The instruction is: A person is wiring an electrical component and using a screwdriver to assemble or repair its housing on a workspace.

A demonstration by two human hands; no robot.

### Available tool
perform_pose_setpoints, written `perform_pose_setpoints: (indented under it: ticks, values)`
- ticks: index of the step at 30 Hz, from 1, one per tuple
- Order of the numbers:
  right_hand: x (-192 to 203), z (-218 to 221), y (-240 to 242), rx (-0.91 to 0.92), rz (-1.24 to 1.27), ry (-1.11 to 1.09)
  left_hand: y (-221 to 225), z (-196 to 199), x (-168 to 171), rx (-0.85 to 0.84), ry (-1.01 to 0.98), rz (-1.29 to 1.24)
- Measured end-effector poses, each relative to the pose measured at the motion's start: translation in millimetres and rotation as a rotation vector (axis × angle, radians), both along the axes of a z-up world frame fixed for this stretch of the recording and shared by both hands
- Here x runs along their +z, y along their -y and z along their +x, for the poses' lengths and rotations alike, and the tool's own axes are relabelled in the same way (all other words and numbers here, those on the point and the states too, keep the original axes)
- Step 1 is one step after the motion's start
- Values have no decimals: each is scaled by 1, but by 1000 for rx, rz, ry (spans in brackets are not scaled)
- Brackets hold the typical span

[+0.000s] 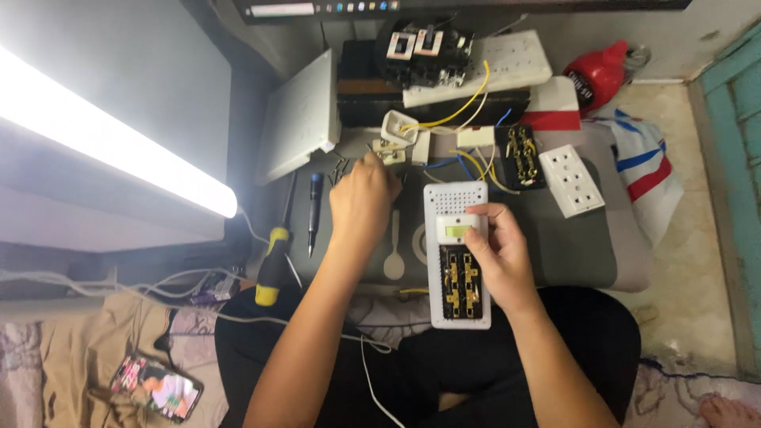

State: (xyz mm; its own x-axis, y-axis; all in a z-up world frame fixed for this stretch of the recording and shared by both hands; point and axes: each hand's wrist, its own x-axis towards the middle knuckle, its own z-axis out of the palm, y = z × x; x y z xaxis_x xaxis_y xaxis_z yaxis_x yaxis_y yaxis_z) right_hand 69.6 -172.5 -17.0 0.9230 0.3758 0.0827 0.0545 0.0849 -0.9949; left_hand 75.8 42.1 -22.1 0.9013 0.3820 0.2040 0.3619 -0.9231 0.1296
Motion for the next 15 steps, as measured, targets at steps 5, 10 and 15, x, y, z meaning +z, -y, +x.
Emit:
perform_pose_setpoints:
  ticks: [5, 10, 15]
  values:
    - [-1, 0, -2, -5, -34, -50, 2, -30, 11, -280, 333, -607]
    - [-8, -3, -8, -23, -69, -82, 25, -62, 93, -562, 556, -709]
    - [-30, 4, -3, -20, 14, -138, 57, -134, 135, -744, -291, -788]
